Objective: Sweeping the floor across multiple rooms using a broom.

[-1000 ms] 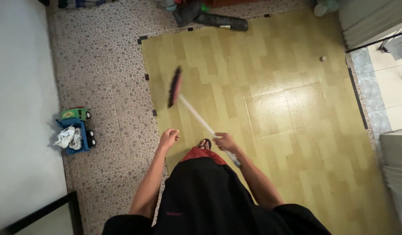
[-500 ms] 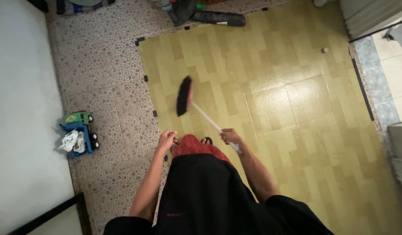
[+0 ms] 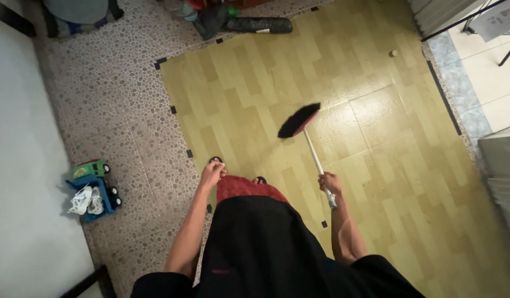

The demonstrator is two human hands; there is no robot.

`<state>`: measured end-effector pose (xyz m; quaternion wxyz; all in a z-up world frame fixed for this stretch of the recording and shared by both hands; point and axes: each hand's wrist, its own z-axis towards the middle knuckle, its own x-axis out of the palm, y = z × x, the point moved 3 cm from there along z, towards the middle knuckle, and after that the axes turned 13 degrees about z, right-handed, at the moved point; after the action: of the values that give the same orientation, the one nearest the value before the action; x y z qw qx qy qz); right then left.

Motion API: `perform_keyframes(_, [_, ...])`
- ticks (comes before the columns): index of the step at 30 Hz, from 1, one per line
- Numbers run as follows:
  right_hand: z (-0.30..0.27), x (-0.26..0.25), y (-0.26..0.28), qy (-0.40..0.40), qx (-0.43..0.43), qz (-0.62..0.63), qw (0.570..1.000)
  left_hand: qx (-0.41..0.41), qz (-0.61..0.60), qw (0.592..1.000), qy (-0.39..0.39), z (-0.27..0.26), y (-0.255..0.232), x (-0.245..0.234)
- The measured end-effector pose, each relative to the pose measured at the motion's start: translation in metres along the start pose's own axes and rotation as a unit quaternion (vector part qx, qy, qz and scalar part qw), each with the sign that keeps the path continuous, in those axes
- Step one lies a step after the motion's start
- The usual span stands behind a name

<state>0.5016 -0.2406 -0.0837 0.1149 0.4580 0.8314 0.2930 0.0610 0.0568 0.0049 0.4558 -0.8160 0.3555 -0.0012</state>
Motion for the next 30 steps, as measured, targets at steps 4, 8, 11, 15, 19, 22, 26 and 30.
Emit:
perform_keyframes(4, [-0.027,0.039,0.011,-0.029,-0.039,-0.05,0.998,0.004,-0.008,1.0,-0.002,0.008,0.002,-0.007])
perform_keyframes(8, [-0.047,0.091,0.008,0.032,-0.057,-0.036,0.997,-0.001,-0.026,1.0,0.009,0.014,0.005,-0.02])
perform_keyframes(11, [-0.042,0.134,0.004,0.08,-0.065,-0.09,0.991,0.012,-0.028,0.999,0.011,0.02,0.003,-0.032])
perform_keyframes(15, [-0.042,0.214,0.013,0.218,-0.029,-0.139,0.966,-0.011,-0.035,0.999,0.01,0.03,0.0,-0.05])
perform_keyframes(19, [-0.057,0.304,0.004,0.225,-0.041,-0.255,0.94,-0.005,0.001,1.0,0.003,0.035,-0.009,-0.067])
perform_keyframes(22, [-0.052,0.352,-0.019,0.264,-0.06,-0.281,0.921,-0.015,-0.017,1.0,0.004,0.041,-0.008,-0.073])
perform_keyframes(26, [-0.041,0.372,-0.029,0.261,-0.048,-0.307,0.914,-0.021,-0.033,0.999,0.004,0.041,-0.01,-0.079])
perform_keyframes(30, [0.021,0.325,-0.044,0.263,-0.081,-0.31,0.91,-0.037,-0.004,0.999,0.006,0.036,-0.015,-0.085])
